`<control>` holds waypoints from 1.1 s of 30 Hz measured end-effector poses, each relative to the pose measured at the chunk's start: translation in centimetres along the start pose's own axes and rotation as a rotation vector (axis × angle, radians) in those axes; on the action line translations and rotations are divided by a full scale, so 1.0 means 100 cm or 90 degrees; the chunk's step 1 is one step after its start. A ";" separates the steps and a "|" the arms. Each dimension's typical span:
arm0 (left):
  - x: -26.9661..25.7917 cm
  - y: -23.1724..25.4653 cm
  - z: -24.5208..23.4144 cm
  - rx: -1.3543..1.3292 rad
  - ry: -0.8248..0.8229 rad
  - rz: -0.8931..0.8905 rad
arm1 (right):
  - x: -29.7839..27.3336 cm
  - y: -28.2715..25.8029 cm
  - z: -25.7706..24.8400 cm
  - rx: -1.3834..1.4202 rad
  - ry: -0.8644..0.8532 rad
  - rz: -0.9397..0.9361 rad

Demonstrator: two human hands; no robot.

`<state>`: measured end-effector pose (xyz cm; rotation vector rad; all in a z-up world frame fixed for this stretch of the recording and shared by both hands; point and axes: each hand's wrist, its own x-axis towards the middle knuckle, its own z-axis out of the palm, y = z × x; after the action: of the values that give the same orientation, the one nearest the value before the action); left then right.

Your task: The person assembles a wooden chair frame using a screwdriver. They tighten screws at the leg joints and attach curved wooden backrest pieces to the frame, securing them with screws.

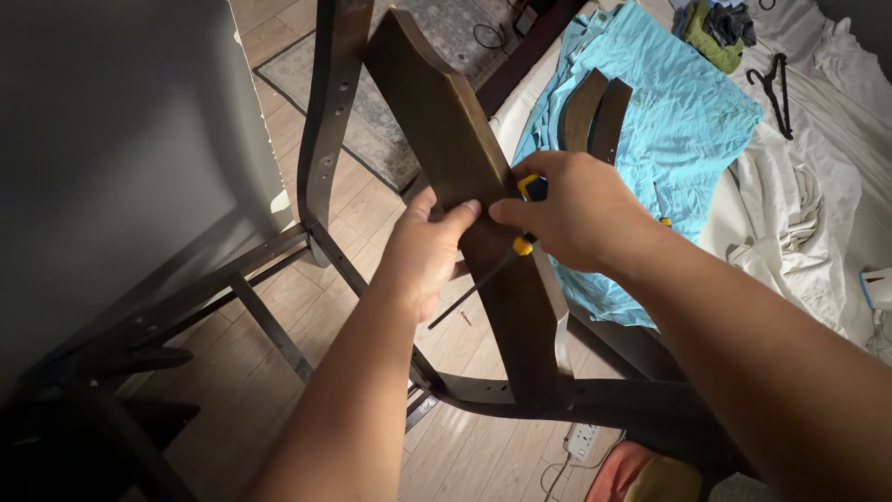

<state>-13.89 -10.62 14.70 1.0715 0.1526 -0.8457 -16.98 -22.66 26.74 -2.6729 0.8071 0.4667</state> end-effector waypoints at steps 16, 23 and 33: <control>0.006 -0.010 0.003 -0.057 0.018 0.031 | 0.004 0.000 -0.001 -0.031 0.009 -0.008; 0.006 -0.018 -0.001 -0.077 0.027 0.019 | 0.006 0.001 0.006 -0.088 0.040 -0.075; 0.004 -0.024 0.001 -0.099 0.031 0.017 | 0.005 0.006 0.012 -0.094 0.065 -0.103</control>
<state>-15.26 -11.43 12.82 0.9463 0.2406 -0.7717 -17.26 -22.95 25.38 -2.8899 0.5975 0.3642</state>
